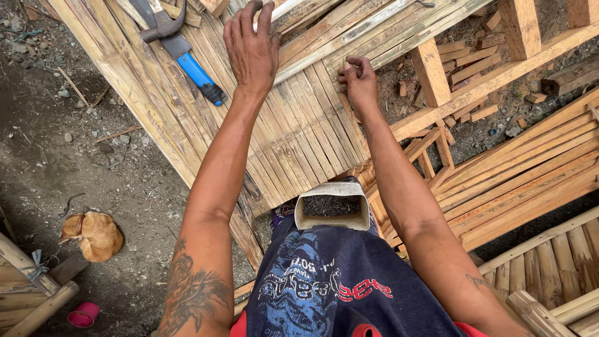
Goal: The person aligns thin wooden planks on a wooden frame and hammers nails to secure them. The person repeatedly picks up nails from a container and uses a hammer to drive them into the planks, working along the length of the frame.
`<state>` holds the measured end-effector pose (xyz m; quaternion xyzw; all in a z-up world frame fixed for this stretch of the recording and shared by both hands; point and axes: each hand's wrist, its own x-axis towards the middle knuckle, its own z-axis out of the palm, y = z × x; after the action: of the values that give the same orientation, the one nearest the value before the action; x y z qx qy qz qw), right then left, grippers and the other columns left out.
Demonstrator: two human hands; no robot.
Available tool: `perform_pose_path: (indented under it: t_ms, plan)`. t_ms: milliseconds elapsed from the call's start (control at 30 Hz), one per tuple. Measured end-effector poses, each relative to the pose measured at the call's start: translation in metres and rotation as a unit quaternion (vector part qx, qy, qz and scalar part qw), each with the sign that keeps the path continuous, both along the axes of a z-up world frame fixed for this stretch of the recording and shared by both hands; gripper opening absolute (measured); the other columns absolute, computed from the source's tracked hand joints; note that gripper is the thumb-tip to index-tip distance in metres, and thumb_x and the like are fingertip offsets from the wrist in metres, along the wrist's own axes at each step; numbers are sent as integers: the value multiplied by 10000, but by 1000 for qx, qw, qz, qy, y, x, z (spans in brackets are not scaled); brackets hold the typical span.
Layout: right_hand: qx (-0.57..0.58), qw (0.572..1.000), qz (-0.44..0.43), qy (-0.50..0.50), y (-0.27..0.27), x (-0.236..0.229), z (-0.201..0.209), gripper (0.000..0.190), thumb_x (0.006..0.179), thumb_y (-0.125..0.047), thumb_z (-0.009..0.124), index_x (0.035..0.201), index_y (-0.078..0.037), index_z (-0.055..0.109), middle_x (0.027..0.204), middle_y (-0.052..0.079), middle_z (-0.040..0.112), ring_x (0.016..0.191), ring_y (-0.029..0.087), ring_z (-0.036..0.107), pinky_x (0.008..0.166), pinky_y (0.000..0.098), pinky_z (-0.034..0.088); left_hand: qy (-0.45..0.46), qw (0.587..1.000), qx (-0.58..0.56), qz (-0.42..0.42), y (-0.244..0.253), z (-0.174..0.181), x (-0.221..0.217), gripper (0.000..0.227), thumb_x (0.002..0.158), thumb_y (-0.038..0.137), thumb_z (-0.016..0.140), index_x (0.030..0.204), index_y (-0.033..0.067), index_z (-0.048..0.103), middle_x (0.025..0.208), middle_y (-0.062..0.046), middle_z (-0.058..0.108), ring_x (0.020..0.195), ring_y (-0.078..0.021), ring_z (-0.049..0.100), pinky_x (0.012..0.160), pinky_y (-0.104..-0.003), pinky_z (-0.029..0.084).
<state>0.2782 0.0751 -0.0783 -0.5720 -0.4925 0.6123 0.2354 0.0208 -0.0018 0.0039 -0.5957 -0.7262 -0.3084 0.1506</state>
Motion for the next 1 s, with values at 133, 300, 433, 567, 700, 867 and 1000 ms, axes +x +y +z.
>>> perform_pose_path:
  t_ms: [133,300,433,567,700,867,1000]
  plan:
    - [-14,999,-11,27,-2,-4,5,356,1045,-221,623,1357,-69,541,1025,52,728,843,113,662,668,252,547,-166,930,-297,-136,-12,-22,35,259,1155,170,657,1408,206,614,1302,2,616,1211,-187,572,1038,-383,506]
    - [-107,992,-49,48,15,-21,30,535,995,-201,651,1477,-131,429,1257,66,699,1035,181,669,867,358,576,10,969,-231,-81,-12,-59,63,593,835,74,696,1417,101,586,1442,-85,490,1269,-264,476,1094,-445,382]
    - [-120,972,-78,185,21,-24,39,517,1013,-134,592,1506,-121,441,1452,90,564,1229,233,565,1035,448,502,78,985,-154,-25,-11,-85,62,720,715,4,638,1424,123,596,1479,-53,441,1285,-261,452,1127,-489,274]
    - [-84,978,-27,188,30,-23,32,530,1000,-75,511,1520,-143,436,1567,56,445,1347,280,494,1092,488,476,43,959,-278,-21,9,-91,50,568,876,-52,687,1422,82,605,1460,-110,451,1294,-285,453,1124,-472,373]
    - [-143,940,-144,276,43,-28,19,461,1061,-66,523,1492,-81,362,1609,214,510,1404,397,558,1113,517,481,-33,968,-247,-27,23,-62,38,480,853,-74,691,1303,94,669,1330,-104,544,1201,-285,535,1049,-455,494]
    - [-211,910,-159,319,47,-33,9,604,1036,-172,470,1598,-213,254,1479,154,534,1279,375,609,1051,484,557,-195,937,-287,-49,23,-15,30,395,883,-24,703,1249,123,691,1176,-79,647,1080,-256,633,978,-459,528]
    - [-227,889,-211,338,45,-39,10,684,1031,-155,582,1625,-295,272,1141,145,653,989,259,593,900,460,572,-217,943,-250,-35,24,-8,23,413,889,100,774,1287,158,679,1187,-75,679,1060,-260,635,945,-460,503]
